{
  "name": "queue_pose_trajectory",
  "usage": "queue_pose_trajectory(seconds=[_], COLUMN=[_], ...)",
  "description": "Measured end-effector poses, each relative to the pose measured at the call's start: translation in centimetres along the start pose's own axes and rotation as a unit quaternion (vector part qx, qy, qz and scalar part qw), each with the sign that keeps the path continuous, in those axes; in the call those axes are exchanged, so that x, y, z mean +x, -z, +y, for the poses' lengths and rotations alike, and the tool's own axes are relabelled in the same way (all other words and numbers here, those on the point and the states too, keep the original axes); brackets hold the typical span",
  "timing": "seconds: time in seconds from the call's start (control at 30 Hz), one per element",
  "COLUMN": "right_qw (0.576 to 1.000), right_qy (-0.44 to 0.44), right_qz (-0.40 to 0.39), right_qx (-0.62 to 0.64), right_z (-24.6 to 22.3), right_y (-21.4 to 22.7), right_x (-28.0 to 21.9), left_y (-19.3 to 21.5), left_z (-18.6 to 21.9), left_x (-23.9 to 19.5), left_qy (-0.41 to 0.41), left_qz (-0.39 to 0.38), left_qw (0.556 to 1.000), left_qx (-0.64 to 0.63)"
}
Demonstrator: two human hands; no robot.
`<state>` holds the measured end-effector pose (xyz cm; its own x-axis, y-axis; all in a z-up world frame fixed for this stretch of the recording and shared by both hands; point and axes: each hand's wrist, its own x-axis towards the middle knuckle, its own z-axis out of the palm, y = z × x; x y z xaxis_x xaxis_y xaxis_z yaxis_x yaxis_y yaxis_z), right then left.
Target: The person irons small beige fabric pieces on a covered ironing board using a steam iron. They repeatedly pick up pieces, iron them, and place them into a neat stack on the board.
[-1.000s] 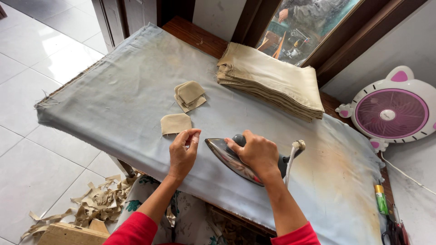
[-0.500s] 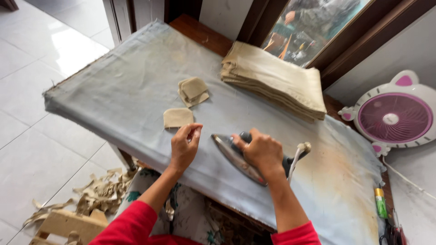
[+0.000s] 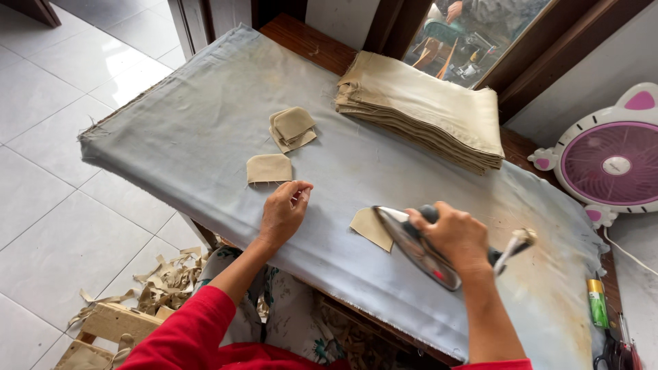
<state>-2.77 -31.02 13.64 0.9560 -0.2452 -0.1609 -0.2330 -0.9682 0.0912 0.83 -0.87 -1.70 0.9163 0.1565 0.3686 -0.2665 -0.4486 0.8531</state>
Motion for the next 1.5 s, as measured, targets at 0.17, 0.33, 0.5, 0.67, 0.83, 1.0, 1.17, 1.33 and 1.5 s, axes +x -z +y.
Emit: queue_pose_trajectory(seconds=[0.17, 0.33, 0.5, 0.67, 0.83, 1.0, 1.17, 1.33, 1.5], right_qw=[0.996, 0.993, 0.991, 0.989, 0.986, 0.986, 0.986, 0.986, 0.986], right_qy=[-0.076, -0.106, -0.127, -0.142, -0.158, -0.159, -0.157, -0.161, -0.155], right_qz=[0.043, 0.059, 0.044, 0.04, 0.046, 0.048, 0.05, 0.051, 0.054], right_qx=[-0.012, 0.016, 0.015, 0.001, -0.008, -0.013, -0.016, -0.009, -0.018], right_z=[7.8, 9.6, 6.9, 6.5, 7.2, 7.6, 7.6, 7.5, 7.7], right_y=[-2.2, -2.1, -0.1, -0.1, -1.0, -1.5, -1.6, -1.3, -1.5], right_x=[3.4, 3.9, 2.0, 2.2, 2.7, 3.2, 3.1, 3.0, 3.1], left_y=[-3.9, -6.9, -10.6, -10.1, -12.4, -12.0, -12.2, -9.4, -7.2], left_z=[-0.8, 3.5, 3.3, 4.4, 4.0, 4.0, 4.7, 7.3, 6.0], left_x=[0.1, -0.6, -1.4, -1.8, -2.2, -2.4, -3.3, -2.2, 2.2], left_qy=[-0.07, -0.044, -0.073, -0.079, -0.053, -0.054, -0.089, 0.008, 0.019], left_qz=[-0.021, -0.148, -0.213, -0.26, -0.257, -0.293, -0.282, -0.331, -0.118], left_qw=[0.992, 0.977, 0.968, 0.955, 0.949, 0.947, 0.94, 0.943, 0.986], left_qx=[0.107, 0.149, 0.114, 0.115, 0.177, 0.121, 0.169, 0.044, -0.117])
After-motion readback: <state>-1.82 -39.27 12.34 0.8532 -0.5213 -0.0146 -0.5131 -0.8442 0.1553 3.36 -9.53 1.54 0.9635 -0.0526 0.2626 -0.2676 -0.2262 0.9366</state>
